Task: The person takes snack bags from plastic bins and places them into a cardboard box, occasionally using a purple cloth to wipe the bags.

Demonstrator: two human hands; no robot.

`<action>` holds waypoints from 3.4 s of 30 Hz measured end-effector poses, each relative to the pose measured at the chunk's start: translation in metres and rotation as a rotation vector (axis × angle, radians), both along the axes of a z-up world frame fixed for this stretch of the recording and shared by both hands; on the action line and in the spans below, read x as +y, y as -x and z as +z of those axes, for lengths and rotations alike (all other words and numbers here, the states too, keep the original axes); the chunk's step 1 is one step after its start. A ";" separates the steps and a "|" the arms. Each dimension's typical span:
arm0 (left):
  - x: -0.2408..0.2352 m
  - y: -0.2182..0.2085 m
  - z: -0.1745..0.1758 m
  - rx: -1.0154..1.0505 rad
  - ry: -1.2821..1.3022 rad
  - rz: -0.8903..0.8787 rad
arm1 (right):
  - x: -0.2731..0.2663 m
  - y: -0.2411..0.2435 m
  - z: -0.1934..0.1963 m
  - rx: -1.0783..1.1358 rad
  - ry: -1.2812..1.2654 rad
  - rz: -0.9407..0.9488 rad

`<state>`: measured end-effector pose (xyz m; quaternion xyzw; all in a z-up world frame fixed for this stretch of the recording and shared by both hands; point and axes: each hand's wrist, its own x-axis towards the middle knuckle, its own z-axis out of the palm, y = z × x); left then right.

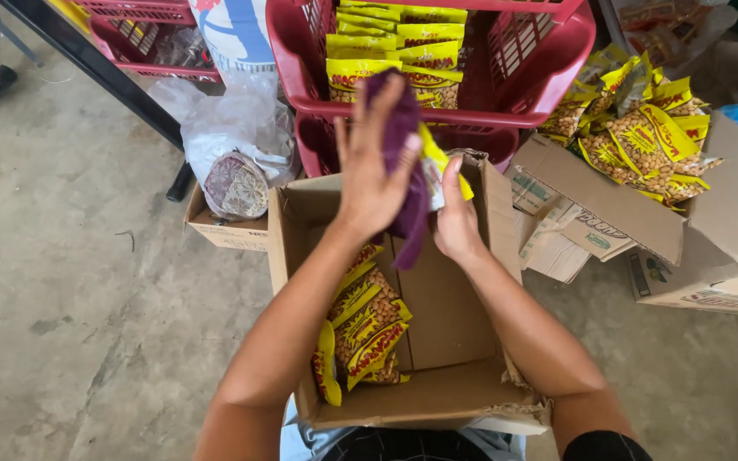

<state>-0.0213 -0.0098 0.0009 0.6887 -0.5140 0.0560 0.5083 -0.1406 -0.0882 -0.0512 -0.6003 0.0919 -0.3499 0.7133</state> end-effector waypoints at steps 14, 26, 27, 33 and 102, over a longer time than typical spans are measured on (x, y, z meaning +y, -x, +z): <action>0.020 0.019 0.006 0.213 0.259 -0.252 | 0.035 0.005 0.046 -0.214 -0.039 -0.098; 0.009 0.009 0.003 0.682 0.484 -0.400 | 0.021 0.005 0.028 -0.334 -0.189 -0.122; 0.007 0.009 -0.002 0.745 0.525 -0.376 | 0.021 0.001 0.040 -0.401 -0.237 -0.139; 0.005 0.016 -0.002 1.072 0.536 -0.341 | 0.001 0.016 0.030 -0.307 -0.341 -0.196; 0.004 -0.020 0.001 0.732 0.653 -0.043 | -0.192 -0.031 0.073 0.295 1.072 -0.511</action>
